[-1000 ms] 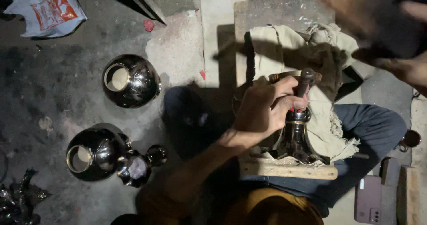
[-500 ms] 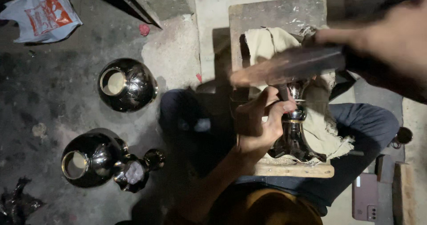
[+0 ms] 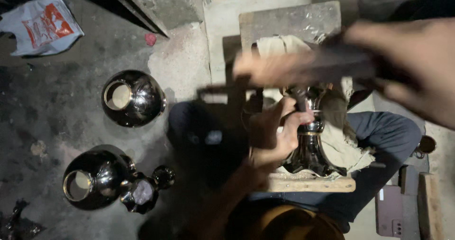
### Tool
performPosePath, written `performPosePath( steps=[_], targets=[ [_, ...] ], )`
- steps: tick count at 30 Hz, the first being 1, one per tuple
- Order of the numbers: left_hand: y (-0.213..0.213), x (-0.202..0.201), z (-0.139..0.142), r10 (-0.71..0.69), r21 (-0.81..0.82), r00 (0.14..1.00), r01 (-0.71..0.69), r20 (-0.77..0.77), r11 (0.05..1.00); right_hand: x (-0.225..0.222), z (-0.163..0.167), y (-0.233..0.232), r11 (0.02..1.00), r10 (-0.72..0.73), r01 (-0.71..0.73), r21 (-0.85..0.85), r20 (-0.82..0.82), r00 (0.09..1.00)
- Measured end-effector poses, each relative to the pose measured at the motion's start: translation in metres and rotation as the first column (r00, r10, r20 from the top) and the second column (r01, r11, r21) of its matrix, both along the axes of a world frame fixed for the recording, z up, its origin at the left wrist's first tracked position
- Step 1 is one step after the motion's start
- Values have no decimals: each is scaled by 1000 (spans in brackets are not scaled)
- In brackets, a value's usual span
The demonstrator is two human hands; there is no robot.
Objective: The person holds a dark metal decorative object on a cloth-covered wooden block and repeatedly strikes it with a hammer. The person rotates the object to work on different sections while maintaining a steady rhythm of hammer blows.
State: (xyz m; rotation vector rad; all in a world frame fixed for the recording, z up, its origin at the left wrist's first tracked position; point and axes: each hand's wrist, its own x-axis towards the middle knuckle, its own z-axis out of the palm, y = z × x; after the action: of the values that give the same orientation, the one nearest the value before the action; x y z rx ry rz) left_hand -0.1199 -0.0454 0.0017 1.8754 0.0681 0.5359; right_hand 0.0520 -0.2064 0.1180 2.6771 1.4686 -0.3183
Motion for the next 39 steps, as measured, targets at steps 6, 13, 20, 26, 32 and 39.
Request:
performPosePath(
  steps=[6,13,20,26,32,39],
  targets=[
    [18,20,-4,-265,47,962,268,-60,962,0,-30,-34,835,-44,269,480,-428,903],
    [29,30,3,-440,35,897,442,-46,897,-12,-87,-88,749,-314,526,404,-482,818],
    [34,34,-20,-523,88,851,518,46,851,-34,-118,-126,657,-429,642,395,-505,749],
    [30,43,-43,-598,138,782,582,178,802,-62,-136,-151,585,-506,717,380,-520,689],
    [37,50,-42,-732,130,643,725,225,676,-72,-144,-157,527,-537,755,389,-537,651],
    [40,55,-38,-778,108,535,797,330,594,-99,-80,-118,789,-365,379,483,-128,922]
  ],
)
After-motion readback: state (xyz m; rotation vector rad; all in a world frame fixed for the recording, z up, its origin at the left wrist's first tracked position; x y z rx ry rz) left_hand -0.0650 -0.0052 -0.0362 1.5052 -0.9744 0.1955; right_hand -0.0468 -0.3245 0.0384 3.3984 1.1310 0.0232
